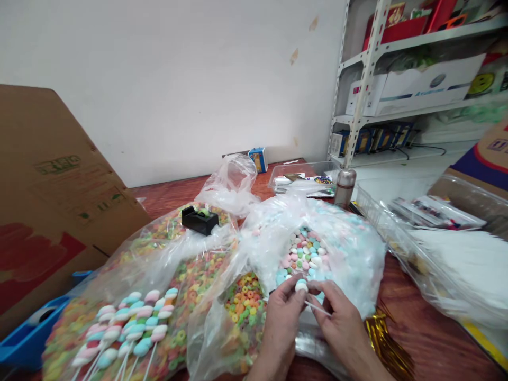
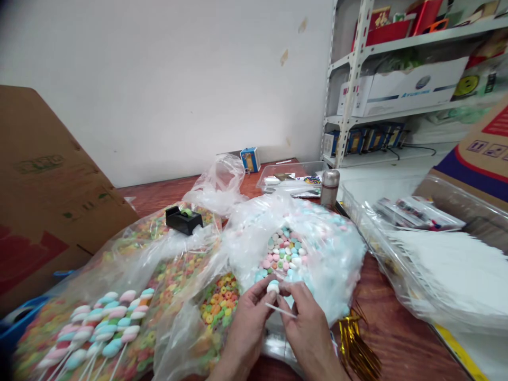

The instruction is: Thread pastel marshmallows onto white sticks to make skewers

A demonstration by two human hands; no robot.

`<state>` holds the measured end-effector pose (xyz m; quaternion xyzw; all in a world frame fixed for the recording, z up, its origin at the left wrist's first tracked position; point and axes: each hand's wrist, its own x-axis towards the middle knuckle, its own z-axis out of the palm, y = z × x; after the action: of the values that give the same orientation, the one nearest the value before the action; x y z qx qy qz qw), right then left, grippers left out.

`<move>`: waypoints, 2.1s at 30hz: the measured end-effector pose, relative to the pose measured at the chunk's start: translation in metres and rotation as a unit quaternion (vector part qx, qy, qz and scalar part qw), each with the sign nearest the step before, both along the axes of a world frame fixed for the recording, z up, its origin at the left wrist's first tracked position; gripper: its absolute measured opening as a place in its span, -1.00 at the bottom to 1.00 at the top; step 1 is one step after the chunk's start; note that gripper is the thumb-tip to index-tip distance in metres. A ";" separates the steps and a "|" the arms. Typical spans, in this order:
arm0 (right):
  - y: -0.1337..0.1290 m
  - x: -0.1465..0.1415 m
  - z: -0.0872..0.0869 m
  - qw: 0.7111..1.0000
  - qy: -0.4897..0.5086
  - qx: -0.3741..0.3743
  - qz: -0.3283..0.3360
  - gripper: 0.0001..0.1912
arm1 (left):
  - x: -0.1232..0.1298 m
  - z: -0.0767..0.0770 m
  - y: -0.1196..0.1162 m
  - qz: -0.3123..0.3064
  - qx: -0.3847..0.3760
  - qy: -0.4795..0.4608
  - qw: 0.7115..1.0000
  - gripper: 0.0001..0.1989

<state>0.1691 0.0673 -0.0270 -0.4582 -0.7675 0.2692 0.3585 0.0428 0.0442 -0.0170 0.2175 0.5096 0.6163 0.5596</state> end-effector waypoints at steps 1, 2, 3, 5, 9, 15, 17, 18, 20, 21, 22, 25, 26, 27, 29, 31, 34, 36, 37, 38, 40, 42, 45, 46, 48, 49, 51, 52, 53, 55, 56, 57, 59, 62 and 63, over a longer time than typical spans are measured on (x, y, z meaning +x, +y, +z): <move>-0.002 0.003 0.004 0.999 -0.024 0.022 -0.007 -0.65 | -0.002 -0.001 0.000 0.005 0.002 0.003 1.000 -0.50; -0.003 0.007 0.007 0.997 -0.054 0.048 -0.018 -0.57 | -0.005 -0.002 0.000 0.011 0.003 0.010 1.000 -0.50; -0.005 0.011 0.009 0.993 -0.088 0.074 -0.032 -0.47 | -0.007 -0.003 0.001 0.017 0.003 0.021 1.000 -0.50; -0.006 0.018 0.009 0.980 -0.161 0.110 -0.048 -0.37 | -0.012 -0.004 0.000 0.029 -0.002 0.045 0.999 -0.51; -0.007 0.027 -0.005 0.956 -0.247 0.158 -0.008 -0.53 | -0.016 -0.001 0.000 0.039 -0.011 0.052 0.998 -0.55; -0.010 0.027 -0.015 0.931 -0.294 0.217 0.015 -0.55 | -0.013 0.003 -0.001 0.018 -0.009 0.010 1.000 -0.52; -0.013 0.027 -0.014 0.930 -0.290 0.226 0.001 -0.56 | -0.014 0.003 -0.001 0.021 -0.019 0.013 1.000 -0.51; -0.014 0.027 -0.013 0.930 -0.288 0.230 0.000 -0.56 | -0.014 0.003 0.000 0.025 -0.025 0.019 0.999 -0.51; -0.016 0.028 -0.012 0.928 -0.288 0.236 0.009 -0.56 | -0.015 0.003 0.002 0.029 -0.033 0.036 0.998 -0.54; -0.016 0.028 -0.012 0.927 -0.290 0.239 0.011 -0.55 | -0.015 0.002 0.002 0.029 -0.032 0.045 0.998 -0.55; -0.017 0.028 -0.011 0.925 -0.292 0.243 0.013 -0.55 | -0.015 0.002 0.003 0.030 -0.027 0.051 0.998 -0.56; -0.019 0.026 -0.010 0.918 -0.311 0.248 0.004 -0.54 | -0.012 0.000 0.004 0.032 -0.004 0.067 0.997 -0.61; -0.020 0.025 -0.010 0.915 -0.322 0.243 -0.002 -0.55 | -0.012 -0.001 0.004 0.030 0.001 0.073 0.997 -0.64; -0.021 0.023 -0.009 0.913 -0.330 0.241 -0.006 -0.55 | -0.011 -0.002 0.004 0.027 0.003 0.082 0.996 -0.68; -0.023 0.021 -0.007 0.911 -0.342 0.231 -0.010 -0.58 | -0.009 -0.003 0.005 0.020 -0.001 0.103 0.995 -0.73; -0.025 0.017 -0.004 0.910 -0.354 0.213 -0.014 -0.59 | -0.008 -0.004 0.005 0.018 -0.010 0.126 0.992 -0.74; -0.028 0.012 0.002 0.904 -0.390 0.174 -0.022 -0.57 | -0.006 -0.007 0.005 0.018 -0.010 0.170 0.985 -0.76; -0.029 0.010 0.006 0.901 -0.402 0.161 -0.019 -0.55 | -0.005 -0.009 0.004 0.015 0.001 0.198 0.980 -0.78; -0.029 0.010 0.007 0.903 -0.400 0.155 -0.017 -0.53 | -0.005 -0.011 0.003 0.010 0.007 0.209 0.978 -0.79; -0.029 0.010 0.007 0.907 -0.394 0.147 -0.016 -0.52 | -0.005 -0.012 0.002 0.004 0.010 0.222 0.975 -0.78; -0.029 0.011 0.006 0.918 -0.373 0.130 -0.017 -0.51 | -0.004 -0.015 0.000 -0.006 0.012 0.253 0.967 -0.77; -0.029 0.011 0.003 0.928 -0.355 0.111 -0.017 -0.52 | -0.002 -0.017 -0.003 -0.004 0.009 0.296 0.955 -0.77; -0.027 0.007 -0.002 0.935 -0.347 0.079 -0.005 -0.61 | 0.005 -0.021 -0.008 0.000 0.020 0.359 0.933 -0.77; -0.025 0.004 -0.003 0.935 -0.349 0.066 0.000 -0.66 | 0.007 -0.023 -0.010 -0.003 0.030 0.375 0.927 -0.78; -0.021 -0.004 -0.004 0.934 -0.355 0.032 0.008 -0.75 | 0.008 -0.025 -0.017 -0.019 0.048 0.399 0.916 -0.75; -0.018 -0.008 -0.004 0.935 -0.354 0.009 0.013 -0.79 | 0.006 -0.026 -0.021 -0.031 0.053 0.414 0.908 -0.72; -0.011 -0.015 -0.004 0.944 -0.324 -0.050 0.034 -0.79 | -0.006 -0.025 -0.029 -0.055 0.055 0.463 0.883 -0.64; -0.009 -0.017 -0.004 0.950 -0.299 -0.081 0.047 -0.77 | -0.015 -0.024 -0.033 -0.058 0.056 0.496 0.865 -0.60; -0.007 -0.019 -0.004 0.954 -0.274 -0.107 0.056 -0.74 | -0.027 -0.022 -0.035 -0.053 0.056 0.532 0.843 -0.59; -0.005 -0.020 -0.005 0.956 -0.250 -0.140 0.064 -0.71 | -0.054 -0.018 -0.039 -0.021 0.046 0.599 0.799 -0.63; -0.004 -0.020 -0.006 0.954 -0.255 -0.148 0.063 -0.71 | -0.068 -0.015 -0.039 -0.012 0.030 0.629 0.777 -0.65; -0.005 -0.019 -0.006 0.950 -0.265 -0.151 0.062 -0.71 | -0.081 -0.014 -0.039 -0.016 0.011 0.653 0.757 -0.66; -0.006 -0.018 -0.007 0.945 -0.279 -0.154 0.068 -0.71 | -0.103 -0.011 -0.037 -0.066 -0.014 0.678 0.732 -0.65; -0.008 -0.017 -0.006 0.945 -0.284 -0.148 0.075 -0.72 | -0.117 -0.011 -0.033 -0.165 -0.009 0.670 0.724 -0.65; -0.008 -0.017 -0.006 0.945 -0.286 -0.143 0.073 -0.72 | -0.118 -0.011 -0.032 -0.182 -0.010 0.668 0.722 -0.66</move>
<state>0.1521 0.0590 -0.0328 -0.5048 -0.8226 0.2597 0.0338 -0.0753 0.0117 -0.0277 0.6558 0.7079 0.1926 0.1782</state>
